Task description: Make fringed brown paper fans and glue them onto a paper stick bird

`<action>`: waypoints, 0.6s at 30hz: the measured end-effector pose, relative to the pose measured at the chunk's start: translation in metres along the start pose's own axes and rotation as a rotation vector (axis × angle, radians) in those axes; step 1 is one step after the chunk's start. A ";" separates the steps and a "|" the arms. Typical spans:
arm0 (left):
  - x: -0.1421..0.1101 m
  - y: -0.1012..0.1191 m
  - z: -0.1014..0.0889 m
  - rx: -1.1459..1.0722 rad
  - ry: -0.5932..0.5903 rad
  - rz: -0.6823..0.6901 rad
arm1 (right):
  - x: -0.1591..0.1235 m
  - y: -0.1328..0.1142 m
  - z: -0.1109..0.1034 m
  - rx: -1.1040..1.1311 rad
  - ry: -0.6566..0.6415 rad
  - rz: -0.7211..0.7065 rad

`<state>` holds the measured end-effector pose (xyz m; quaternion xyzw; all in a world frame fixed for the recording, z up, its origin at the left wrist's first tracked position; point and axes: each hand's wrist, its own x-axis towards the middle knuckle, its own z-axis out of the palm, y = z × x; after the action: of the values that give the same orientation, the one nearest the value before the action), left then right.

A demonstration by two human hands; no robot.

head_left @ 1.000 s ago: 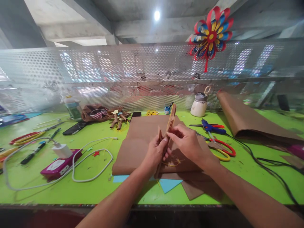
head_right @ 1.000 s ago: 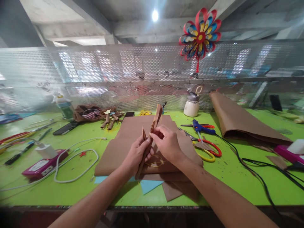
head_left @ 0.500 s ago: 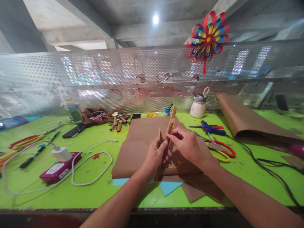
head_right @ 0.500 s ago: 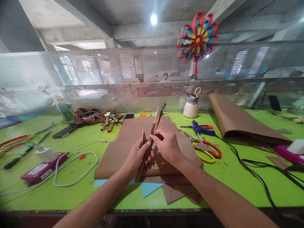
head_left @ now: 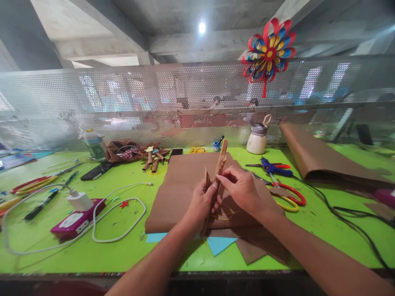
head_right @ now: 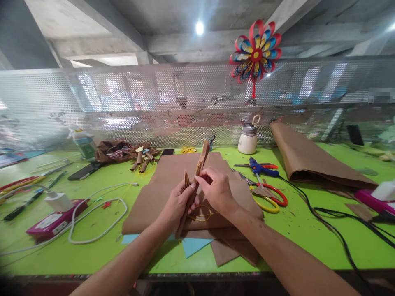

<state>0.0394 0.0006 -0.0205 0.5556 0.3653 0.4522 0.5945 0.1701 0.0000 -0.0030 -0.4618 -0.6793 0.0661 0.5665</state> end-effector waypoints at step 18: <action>0.000 0.000 -0.003 -0.023 0.004 -0.022 | 0.000 0.005 -0.001 0.153 0.009 0.163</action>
<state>0.0368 0.0014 -0.0207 0.5438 0.3672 0.4509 0.6050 0.1737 0.0026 -0.0053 -0.4714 -0.6299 0.1617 0.5957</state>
